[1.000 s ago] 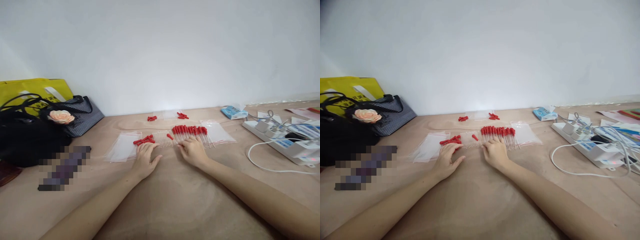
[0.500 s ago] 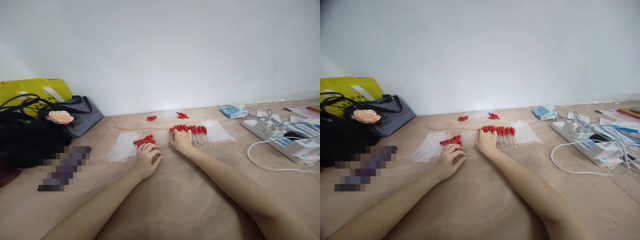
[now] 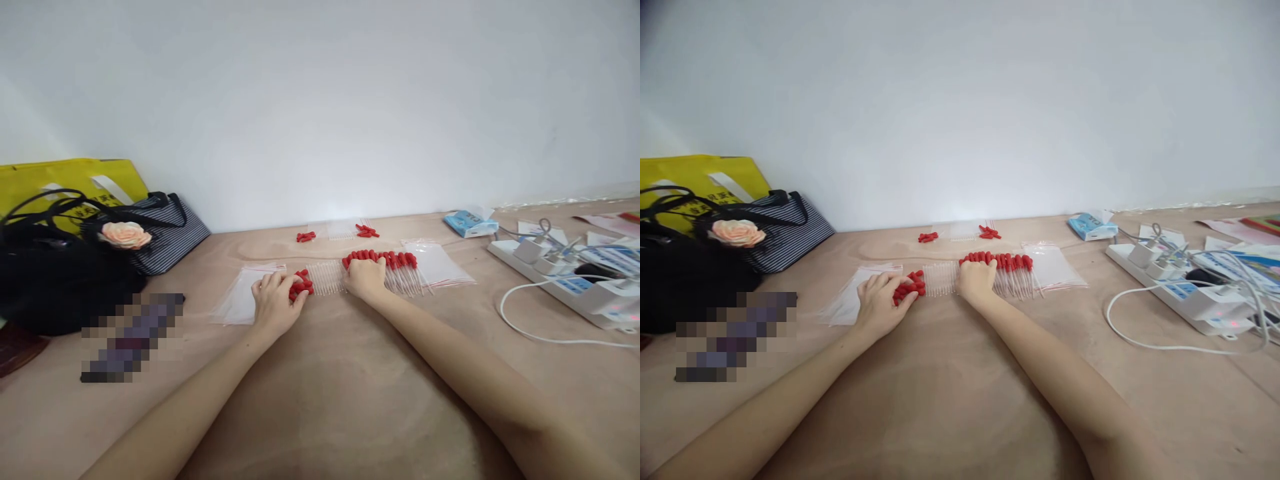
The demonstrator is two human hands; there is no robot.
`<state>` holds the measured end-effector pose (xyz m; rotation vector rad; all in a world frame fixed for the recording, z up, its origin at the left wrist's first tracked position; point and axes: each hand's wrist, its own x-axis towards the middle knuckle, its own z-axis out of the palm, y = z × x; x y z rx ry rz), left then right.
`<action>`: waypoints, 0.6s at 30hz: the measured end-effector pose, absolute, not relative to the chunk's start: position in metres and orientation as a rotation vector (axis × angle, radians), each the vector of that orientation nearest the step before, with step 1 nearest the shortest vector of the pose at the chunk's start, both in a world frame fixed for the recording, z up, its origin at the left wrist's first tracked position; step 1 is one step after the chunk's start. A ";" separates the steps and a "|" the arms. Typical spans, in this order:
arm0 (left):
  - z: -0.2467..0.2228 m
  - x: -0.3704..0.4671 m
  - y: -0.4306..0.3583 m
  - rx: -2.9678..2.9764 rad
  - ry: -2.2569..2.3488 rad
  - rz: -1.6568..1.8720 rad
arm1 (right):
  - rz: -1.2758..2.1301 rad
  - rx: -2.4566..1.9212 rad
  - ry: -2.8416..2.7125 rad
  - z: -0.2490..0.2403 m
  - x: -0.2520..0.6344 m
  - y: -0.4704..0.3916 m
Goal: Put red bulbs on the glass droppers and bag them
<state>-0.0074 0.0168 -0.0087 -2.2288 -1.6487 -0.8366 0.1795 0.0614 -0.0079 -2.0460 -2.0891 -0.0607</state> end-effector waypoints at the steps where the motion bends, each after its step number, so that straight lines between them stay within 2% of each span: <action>1: -0.009 -0.010 0.020 -2.241 -1.661 -0.808 | -0.055 -2.053 -2.096 -0.007 0.178 0.063; 12: -0.011 -0.030 0.037 -2.436 -1.686 -0.696 | -0.011 -2.043 -2.195 -0.002 0.174 0.064; 18: -0.013 -0.034 0.041 -2.436 -1.481 -0.746 | -0.053 -1.778 -2.402 0.007 0.198 0.032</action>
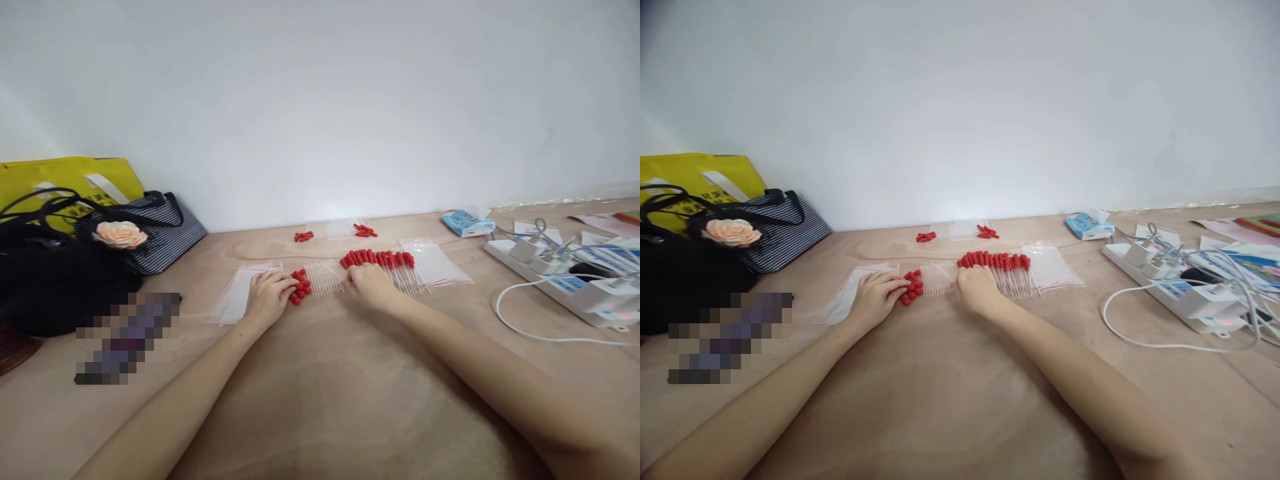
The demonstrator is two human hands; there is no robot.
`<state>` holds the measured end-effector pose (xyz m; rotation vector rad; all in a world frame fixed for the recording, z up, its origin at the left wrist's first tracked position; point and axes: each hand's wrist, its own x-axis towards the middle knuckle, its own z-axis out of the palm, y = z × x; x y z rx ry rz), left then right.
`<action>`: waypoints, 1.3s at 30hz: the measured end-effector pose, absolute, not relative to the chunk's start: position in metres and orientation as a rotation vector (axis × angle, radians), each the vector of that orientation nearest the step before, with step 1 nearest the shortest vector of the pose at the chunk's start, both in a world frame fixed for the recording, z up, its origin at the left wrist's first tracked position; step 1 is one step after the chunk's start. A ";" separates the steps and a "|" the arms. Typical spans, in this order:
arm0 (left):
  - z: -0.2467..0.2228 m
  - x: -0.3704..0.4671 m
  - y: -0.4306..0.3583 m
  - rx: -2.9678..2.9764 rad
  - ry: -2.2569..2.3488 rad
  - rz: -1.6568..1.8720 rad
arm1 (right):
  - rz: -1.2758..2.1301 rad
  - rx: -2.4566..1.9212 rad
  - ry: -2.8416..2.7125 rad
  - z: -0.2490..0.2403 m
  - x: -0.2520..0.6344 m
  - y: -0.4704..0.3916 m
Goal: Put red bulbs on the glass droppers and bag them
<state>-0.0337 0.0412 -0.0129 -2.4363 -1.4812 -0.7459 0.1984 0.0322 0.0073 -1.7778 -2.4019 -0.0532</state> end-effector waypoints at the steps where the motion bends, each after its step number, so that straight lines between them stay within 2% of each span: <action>1: -0.013 -0.034 0.041 -2.438 -1.459 -0.758 | -0.071 -1.693 -2.459 0.006 0.205 0.025; 5: -0.009 -0.027 0.035 -2.412 -1.406 -0.876 | -0.243 -1.332 -2.665 -0.005 0.229 0.004; 9: -0.005 -0.007 0.017 -2.599 -1.228 -1.045 | -0.196 -1.194 -2.678 -0.012 0.244 -0.002; 16: -0.012 0.010 -0.003 -3.102 -0.949 -0.848 | 0.018 -1.047 -2.610 -0.016 0.253 0.003; 21: -0.014 0.006 -0.001 -3.083 -1.018 -0.878 | 0.107 -1.078 -2.518 -0.020 0.246 0.002; 24: -0.009 0.010 -0.008 -2.923 -1.237 -0.953 | 0.114 -1.140 -2.498 -0.021 0.239 0.001; 29: -0.010 0.017 -0.017 -2.756 -1.539 -0.770 | 0.065 -1.271 -2.461 -0.022 0.233 -0.003; 39: -0.028 0.015 -0.006 -2.741 -1.433 -0.872 | 0.023 -1.155 -2.237 -0.037 0.236 -0.003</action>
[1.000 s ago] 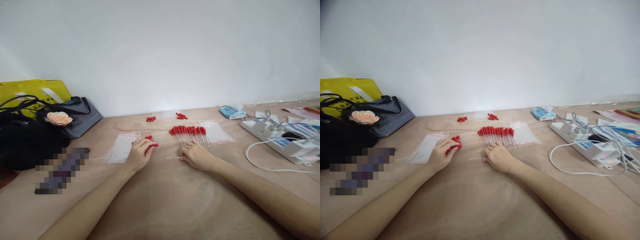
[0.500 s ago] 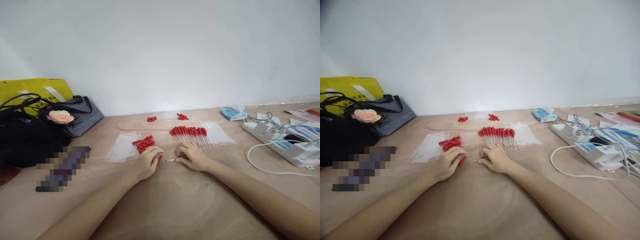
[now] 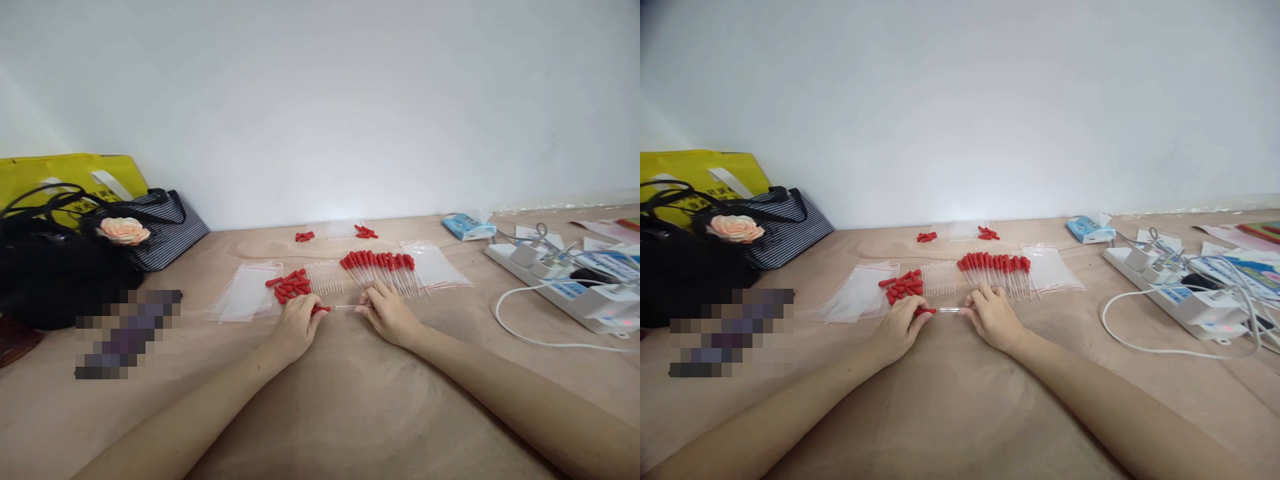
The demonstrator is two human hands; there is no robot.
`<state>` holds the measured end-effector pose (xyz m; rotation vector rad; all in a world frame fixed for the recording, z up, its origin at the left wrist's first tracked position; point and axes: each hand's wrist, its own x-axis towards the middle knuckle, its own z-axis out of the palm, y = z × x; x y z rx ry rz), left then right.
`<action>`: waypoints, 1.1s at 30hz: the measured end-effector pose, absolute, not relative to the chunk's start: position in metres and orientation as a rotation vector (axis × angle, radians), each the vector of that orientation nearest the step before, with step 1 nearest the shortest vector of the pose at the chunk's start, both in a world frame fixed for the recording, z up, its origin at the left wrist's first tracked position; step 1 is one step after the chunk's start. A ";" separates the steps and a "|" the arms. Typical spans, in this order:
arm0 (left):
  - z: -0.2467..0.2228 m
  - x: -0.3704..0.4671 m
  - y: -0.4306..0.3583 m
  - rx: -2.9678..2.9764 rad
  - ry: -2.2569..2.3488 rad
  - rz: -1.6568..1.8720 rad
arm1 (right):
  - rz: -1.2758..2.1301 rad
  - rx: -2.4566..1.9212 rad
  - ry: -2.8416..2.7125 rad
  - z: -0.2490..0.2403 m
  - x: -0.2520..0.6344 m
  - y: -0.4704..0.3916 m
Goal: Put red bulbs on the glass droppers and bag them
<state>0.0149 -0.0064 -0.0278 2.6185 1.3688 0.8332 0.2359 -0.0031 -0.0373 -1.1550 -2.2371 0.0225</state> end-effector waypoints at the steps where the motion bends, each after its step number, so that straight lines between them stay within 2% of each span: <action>1: -0.029 0.015 -0.006 2.630 1.349 0.857 | 0.039 -1.135 -2.214 -0.039 0.236 -0.002; 4: -0.031 0.015 -0.004 2.691 1.268 0.904 | 0.063 -1.065 -2.189 -0.043 0.237 0.000; 11: -0.035 0.014 0.000 2.806 1.184 0.885 | -0.194 -0.937 -2.275 -0.045 0.234 -0.002; 18: -0.037 0.014 0.001 2.864 1.112 0.905 | -0.234 -0.915 -2.300 -0.040 0.230 -0.006; 25: -0.036 0.015 -0.001 2.807 1.098 0.928 | -0.457 -0.854 -2.253 -0.037 0.228 -0.010; 33: -0.031 0.014 -0.001 2.750 1.003 0.960 | -0.544 -0.715 -2.261 -0.033 0.227 -0.010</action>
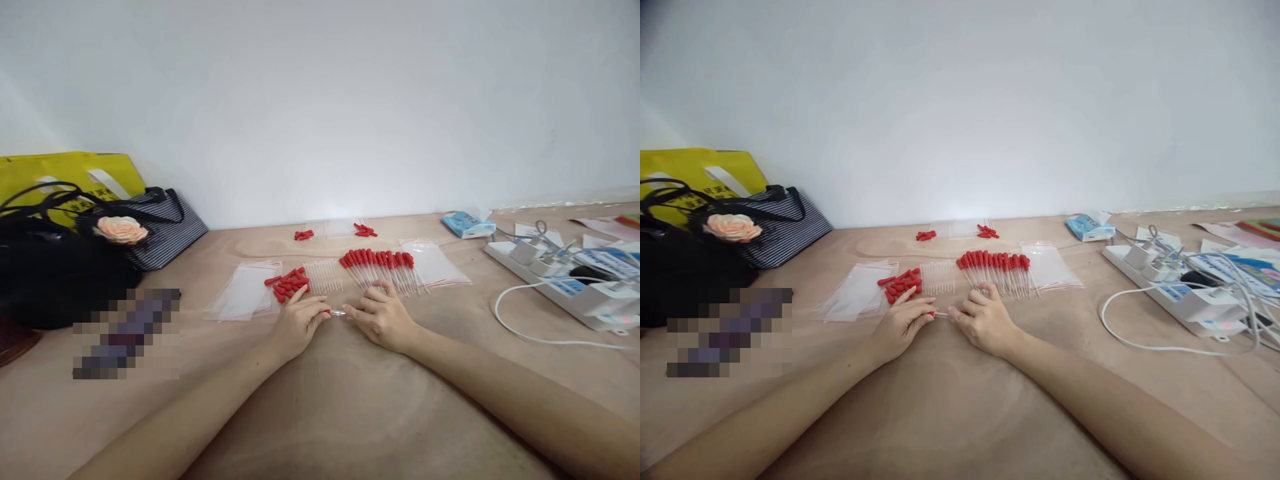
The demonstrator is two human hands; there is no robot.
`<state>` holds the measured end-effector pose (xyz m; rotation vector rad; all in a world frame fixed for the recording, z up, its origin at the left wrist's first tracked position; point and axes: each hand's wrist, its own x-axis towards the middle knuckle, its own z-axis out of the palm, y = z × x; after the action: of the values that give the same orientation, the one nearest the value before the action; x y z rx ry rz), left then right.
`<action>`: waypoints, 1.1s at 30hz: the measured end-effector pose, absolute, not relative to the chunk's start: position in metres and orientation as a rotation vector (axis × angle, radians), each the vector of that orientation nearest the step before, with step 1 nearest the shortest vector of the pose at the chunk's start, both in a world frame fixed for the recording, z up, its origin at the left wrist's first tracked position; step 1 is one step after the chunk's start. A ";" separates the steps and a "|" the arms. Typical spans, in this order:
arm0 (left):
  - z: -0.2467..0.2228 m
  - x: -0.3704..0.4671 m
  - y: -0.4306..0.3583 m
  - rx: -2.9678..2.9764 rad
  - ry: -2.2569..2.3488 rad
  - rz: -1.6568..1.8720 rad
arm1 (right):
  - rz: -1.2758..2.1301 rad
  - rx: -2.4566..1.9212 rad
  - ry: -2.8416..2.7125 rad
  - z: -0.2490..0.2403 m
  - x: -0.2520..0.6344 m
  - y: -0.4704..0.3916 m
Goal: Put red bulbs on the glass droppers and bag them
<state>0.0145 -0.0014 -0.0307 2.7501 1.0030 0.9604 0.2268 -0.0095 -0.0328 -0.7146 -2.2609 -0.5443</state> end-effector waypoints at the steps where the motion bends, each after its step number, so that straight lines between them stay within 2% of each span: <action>1: -0.030 0.015 -0.002 2.749 0.995 0.959 | -0.544 -0.710 -2.262 -0.032 0.227 -0.009; 12: -0.029 0.017 -0.004 2.804 0.925 0.972 | -0.623 -0.567 -2.338 -0.037 0.228 -0.005; 20: -0.028 0.017 -0.007 2.835 0.894 0.968 | -0.628 -0.614 -2.382 -0.034 0.227 -0.008; 33: -0.027 0.020 -0.008 2.877 0.898 0.980 | -0.224 -0.666 -2.345 -0.033 0.215 -0.011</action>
<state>0.0204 -0.0082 -0.0268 2.8773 0.8975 0.9803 0.2151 -0.0107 -0.0329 -0.6665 -2.3450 -0.2241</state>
